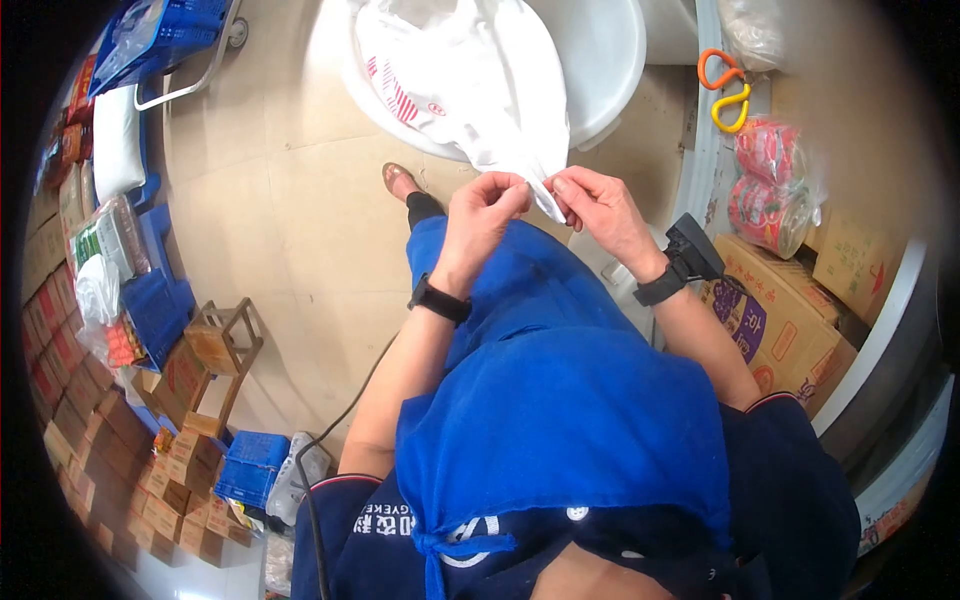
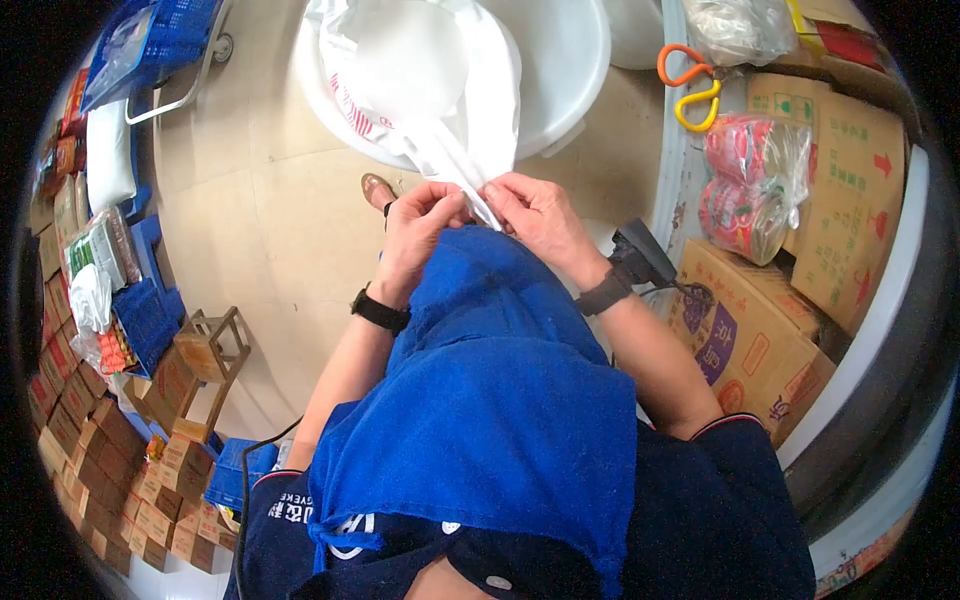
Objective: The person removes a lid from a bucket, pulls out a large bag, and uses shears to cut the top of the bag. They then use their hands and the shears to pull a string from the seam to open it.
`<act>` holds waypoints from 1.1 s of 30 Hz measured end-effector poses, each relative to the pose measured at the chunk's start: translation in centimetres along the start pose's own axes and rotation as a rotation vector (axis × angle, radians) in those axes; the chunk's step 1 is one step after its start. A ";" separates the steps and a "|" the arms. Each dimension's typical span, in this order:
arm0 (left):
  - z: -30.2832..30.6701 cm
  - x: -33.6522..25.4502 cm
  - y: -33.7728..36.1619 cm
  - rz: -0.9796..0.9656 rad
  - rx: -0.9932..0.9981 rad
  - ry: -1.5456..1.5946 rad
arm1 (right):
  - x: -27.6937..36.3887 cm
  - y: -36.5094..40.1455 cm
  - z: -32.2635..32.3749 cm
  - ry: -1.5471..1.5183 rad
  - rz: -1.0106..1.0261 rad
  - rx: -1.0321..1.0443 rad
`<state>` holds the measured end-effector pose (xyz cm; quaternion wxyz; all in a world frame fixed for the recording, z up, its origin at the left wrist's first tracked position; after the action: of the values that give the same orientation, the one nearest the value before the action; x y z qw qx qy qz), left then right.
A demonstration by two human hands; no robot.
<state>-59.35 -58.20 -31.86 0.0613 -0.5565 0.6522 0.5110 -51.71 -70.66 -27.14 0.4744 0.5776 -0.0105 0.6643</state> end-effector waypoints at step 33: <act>1.1 -0.9 1.2 -0.015 0.167 -0.071 | 6.7 -1.5 0.5 0.453 0.365 -0.255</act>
<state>-60.53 -56.99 -31.11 0.1343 -0.5361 0.6857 0.4737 -49.54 -65.98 -22.61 0.4064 0.3395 -0.0913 0.8433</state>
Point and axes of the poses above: each hand's wrist, its own y-axis away from the middle knuckle, its own z-axis out of the back of the hand, x = y × z, the point moved 7 cm from there along -y, towards the middle knuckle, and after that the axes turned 13 degrees about y, right-handed, at the moved point
